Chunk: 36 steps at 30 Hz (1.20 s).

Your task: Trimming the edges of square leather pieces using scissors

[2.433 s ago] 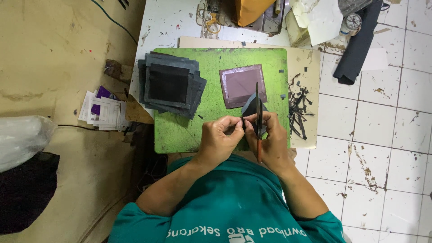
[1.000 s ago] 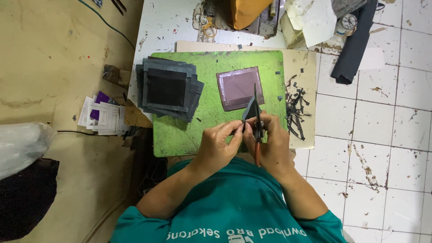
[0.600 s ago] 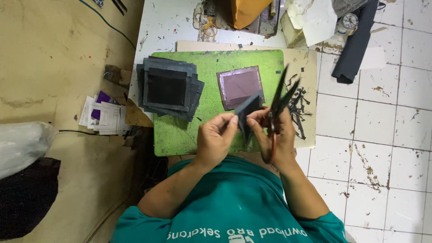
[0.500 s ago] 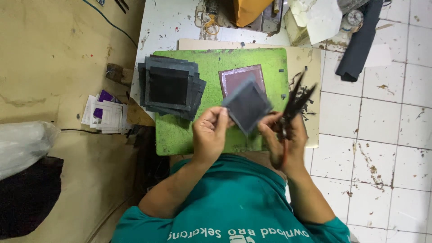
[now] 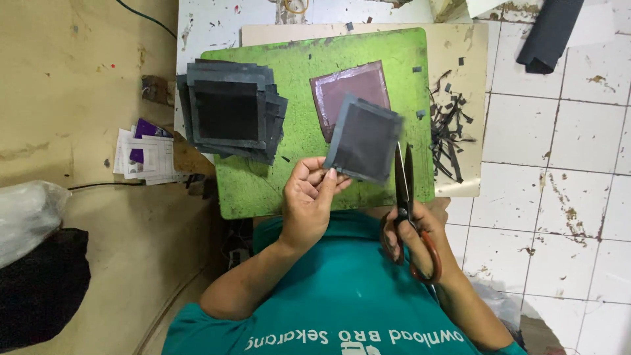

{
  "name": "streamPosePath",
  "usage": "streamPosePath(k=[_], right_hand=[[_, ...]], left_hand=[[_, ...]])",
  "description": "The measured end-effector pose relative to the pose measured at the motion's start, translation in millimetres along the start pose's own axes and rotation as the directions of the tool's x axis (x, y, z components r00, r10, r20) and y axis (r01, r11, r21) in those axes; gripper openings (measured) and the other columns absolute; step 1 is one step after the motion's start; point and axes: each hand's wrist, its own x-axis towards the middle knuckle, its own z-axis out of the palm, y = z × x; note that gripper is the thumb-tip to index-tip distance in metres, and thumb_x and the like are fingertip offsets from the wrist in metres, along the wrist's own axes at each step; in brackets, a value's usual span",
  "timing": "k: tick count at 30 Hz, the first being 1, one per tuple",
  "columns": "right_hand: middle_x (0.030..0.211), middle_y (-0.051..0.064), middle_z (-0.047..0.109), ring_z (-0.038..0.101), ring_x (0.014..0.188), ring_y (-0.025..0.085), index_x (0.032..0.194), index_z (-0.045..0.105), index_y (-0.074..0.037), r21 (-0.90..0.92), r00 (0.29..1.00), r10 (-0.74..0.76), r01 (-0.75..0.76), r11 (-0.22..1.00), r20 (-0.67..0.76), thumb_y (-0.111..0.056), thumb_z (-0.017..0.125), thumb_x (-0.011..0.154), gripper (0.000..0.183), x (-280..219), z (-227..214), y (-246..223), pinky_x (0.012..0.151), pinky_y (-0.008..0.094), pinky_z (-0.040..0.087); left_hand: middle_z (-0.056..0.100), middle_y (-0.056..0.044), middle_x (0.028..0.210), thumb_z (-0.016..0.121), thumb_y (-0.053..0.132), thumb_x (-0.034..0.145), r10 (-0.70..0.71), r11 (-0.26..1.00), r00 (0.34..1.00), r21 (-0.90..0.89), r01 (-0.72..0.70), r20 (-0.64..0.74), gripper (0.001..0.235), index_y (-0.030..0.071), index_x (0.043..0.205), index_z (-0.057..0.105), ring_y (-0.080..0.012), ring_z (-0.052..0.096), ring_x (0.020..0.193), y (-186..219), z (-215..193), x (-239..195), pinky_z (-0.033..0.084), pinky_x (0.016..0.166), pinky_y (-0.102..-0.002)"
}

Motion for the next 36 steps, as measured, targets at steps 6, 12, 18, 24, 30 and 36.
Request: streamPosePath(k=[6, 12, 18, 24, 30, 36], right_hand=[[0.056, 0.019, 0.061, 0.064, 0.036, 0.019, 0.108, 0.058, 0.013, 0.15, 0.994, 0.076, -0.087, 0.985, 0.08, -0.038, 0.052, 0.106, 0.051, -11.3, -6.6, 13.9, 0.03, 0.032, 0.053], [0.051, 0.019, 0.054, 0.055, 0.029, 0.02, 0.117, 0.056, 0.012, 0.351, 0.945, 0.257, -0.314, 0.882, 0.201, -0.056, 0.045, 0.104, 0.07, -26.3, -19.4, 46.3, 0.023, 0.034, 0.048], [0.055, 0.016, 0.057, 0.057, 0.033, 0.017, 0.128, 0.053, 0.003, 0.533, 0.892, 0.339, -0.451, 0.716, 0.298, -0.06, 0.04, 0.105, 0.069, -32.2, -18.1, 54.7, 0.026, 0.031, 0.051], [0.061, 0.014, 0.053, 0.048, 0.039, 0.018, 0.115, 0.051, 0.005, 0.452, 0.809, 0.34, -0.56, 0.694, 0.479, -0.066, 0.047, 0.099, 0.072, -16.3, -16.1, 18.0, 0.035, 0.031, 0.049], [0.06, 0.014, 0.055, 0.05, 0.038, 0.017, 0.113, 0.053, 0.004, 0.442, 0.822, 0.37, -0.551, 0.708, 0.432, -0.067, 0.046, 0.098, 0.073, -17.0, -18.5, 15.8, 0.034, 0.03, 0.049], [0.062, 0.012, 0.056, 0.05, 0.039, 0.016, 0.114, 0.054, 0.003, 0.49, 0.836, 0.342, -0.533, 0.689, 0.429, -0.068, 0.039, 0.1, 0.074, -14.1, -14.8, 20.7, 0.034, 0.03, 0.049]], left_hand=[[0.069, -0.038, 0.111, 0.053, 0.006, 0.105, -0.053, 0.997, 0.997, -0.057, 0.056, 0.049, 0.028, -0.011, 0.127, 0.049, -0.0433, 0.074, 0.099, -4.3, 2.0, 5.5, 0.066, 0.084, -0.053], [0.071, -0.028, 0.11, 0.052, 0.009, 0.106, -0.116, 0.991, 0.992, -0.065, 0.118, 0.042, 0.031, -0.007, 0.133, 0.049, -0.0346, 0.076, 0.096, 4.6, 8.7, 13.5, 0.067, 0.083, -0.047], [0.073, -0.019, 0.109, 0.07, 0.004, 0.096, -0.145, 0.989, 0.988, 0.039, 0.143, 0.057, 0.045, -0.002, 0.136, 0.051, -0.0212, 0.077, 0.091, -1.9, 1.5, 15.6, 0.068, 0.081, -0.033], [0.074, -0.016, 0.103, 0.066, -0.001, 0.096, -0.18, 0.981, 0.98, 0.083, 0.173, 0.085, 0.031, 0.0, 0.125, 0.056, -0.0214, 0.074, 0.094, 8.4, 4.3, 17.2, 0.067, 0.088, -0.036], [0.072, -0.017, 0.102, 0.063, -0.001, 0.097, -0.152, 0.985, 0.983, 0.102, 0.142, 0.104, 0.027, -0.002, 0.124, 0.057, -0.0232, 0.075, 0.095, 9.8, 5.9, 18.8, 0.068, 0.091, -0.038], [0.071, -0.015, 0.099, 0.062, 0.0, 0.098, -0.155, 0.978, 0.983, 0.154, 0.138, 0.103, 0.024, -0.001, 0.121, 0.058, -0.0217, 0.075, 0.092, 9.2, 6.5, 19.0, 0.068, 0.09, -0.036]])
